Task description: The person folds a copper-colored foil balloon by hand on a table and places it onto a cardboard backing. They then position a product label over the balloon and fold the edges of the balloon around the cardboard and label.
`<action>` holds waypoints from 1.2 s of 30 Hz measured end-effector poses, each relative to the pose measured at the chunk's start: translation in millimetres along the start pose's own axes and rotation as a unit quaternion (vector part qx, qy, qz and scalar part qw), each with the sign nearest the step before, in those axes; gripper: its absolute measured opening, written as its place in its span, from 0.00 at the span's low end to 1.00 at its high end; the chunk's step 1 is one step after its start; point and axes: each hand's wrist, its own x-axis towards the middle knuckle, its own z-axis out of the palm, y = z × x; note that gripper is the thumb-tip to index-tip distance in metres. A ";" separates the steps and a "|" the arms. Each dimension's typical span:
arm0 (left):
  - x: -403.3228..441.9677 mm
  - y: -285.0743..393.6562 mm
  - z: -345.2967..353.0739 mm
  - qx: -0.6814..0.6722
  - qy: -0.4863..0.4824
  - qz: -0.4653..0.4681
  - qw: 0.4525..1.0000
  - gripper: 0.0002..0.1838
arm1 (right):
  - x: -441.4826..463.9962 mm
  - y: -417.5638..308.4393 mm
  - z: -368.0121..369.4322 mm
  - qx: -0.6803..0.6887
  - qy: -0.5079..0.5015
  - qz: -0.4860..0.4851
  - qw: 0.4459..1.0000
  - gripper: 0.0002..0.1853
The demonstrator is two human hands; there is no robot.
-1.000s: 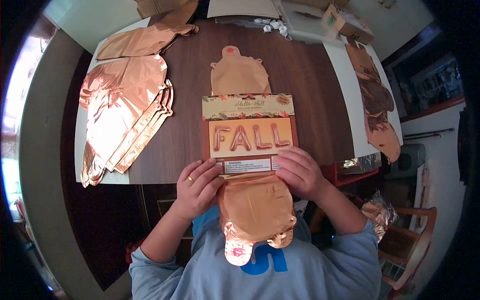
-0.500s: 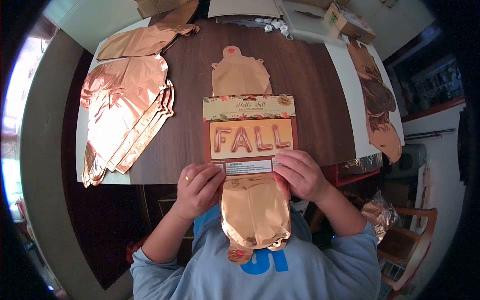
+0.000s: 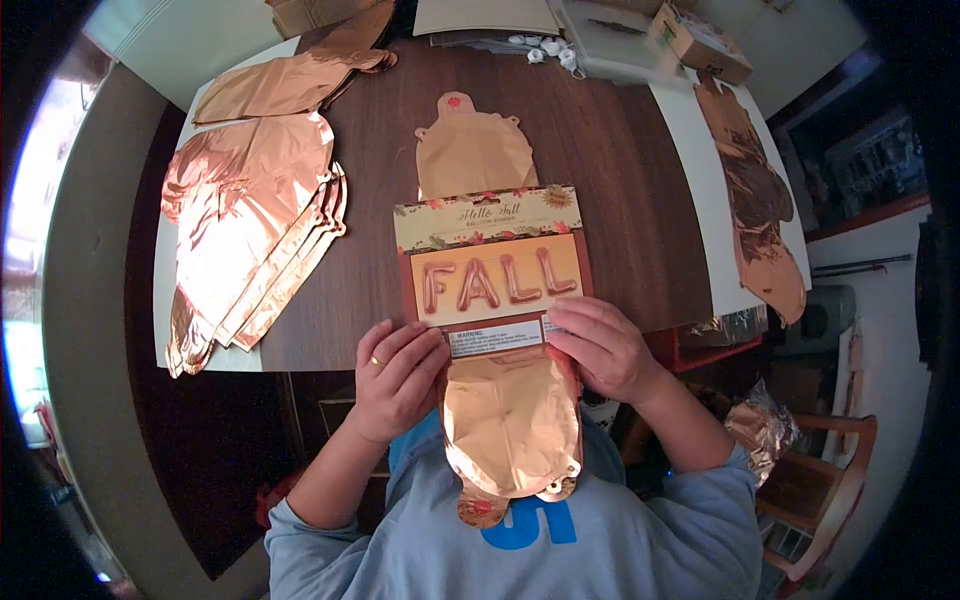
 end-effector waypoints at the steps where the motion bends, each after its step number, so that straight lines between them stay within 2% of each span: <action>1: -2.0 -0.9 1.4 -0.005 -0.004 0.002 1.000 0.14 | -0.1 0.2 0.1 0.002 0.001 -0.002 1.000 0.13; 10: -2.6 -2.6 2.1 -0.008 0.005 -0.020 1.000 0.11 | 0.4 0.3 1.9 0.016 0.010 0.007 1.000 0.12; 16: 2.5 -9.3 -6.3 -0.017 -0.022 -0.006 1.000 0.09 | 2.2 -2.6 -3.3 0.031 0.004 0.085 0.996 0.15; 20: 6.4 -6.5 -7.9 -0.046 -0.021 -0.050 0.998 0.08 | 10.6 -6.8 -6.7 0.036 -0.016 0.165 0.985 0.15; 24: 12.9 -1.0 -2.1 -0.073 0.004 -0.103 0.992 0.12 | 20.2 -8.5 -8.7 0.041 -0.036 0.204 0.977 0.14; 28: 11.7 0.9 -3.1 -0.103 -0.010 -0.158 0.982 0.13 | 22.6 -10.3 -4.7 0.016 -0.015 0.242 0.970 0.22; 31: 17.4 11.2 4.9 -0.108 0.086 -0.245 0.960 0.15 | 25.5 -11.3 -3.4 0.009 0.015 0.234 0.972 0.28; 34: 21.3 10.7 -0.3 0.023 0.081 -0.061 0.995 0.19 | 27.4 -11.4 -0.2 -0.003 0.002 0.225 0.974 0.32; 36: 38.9 25.9 -7.3 -0.027 -0.082 0.077 0.993 0.28 | 26.3 -12.3 0.0 -0.015 -0.043 0.227 0.973 0.33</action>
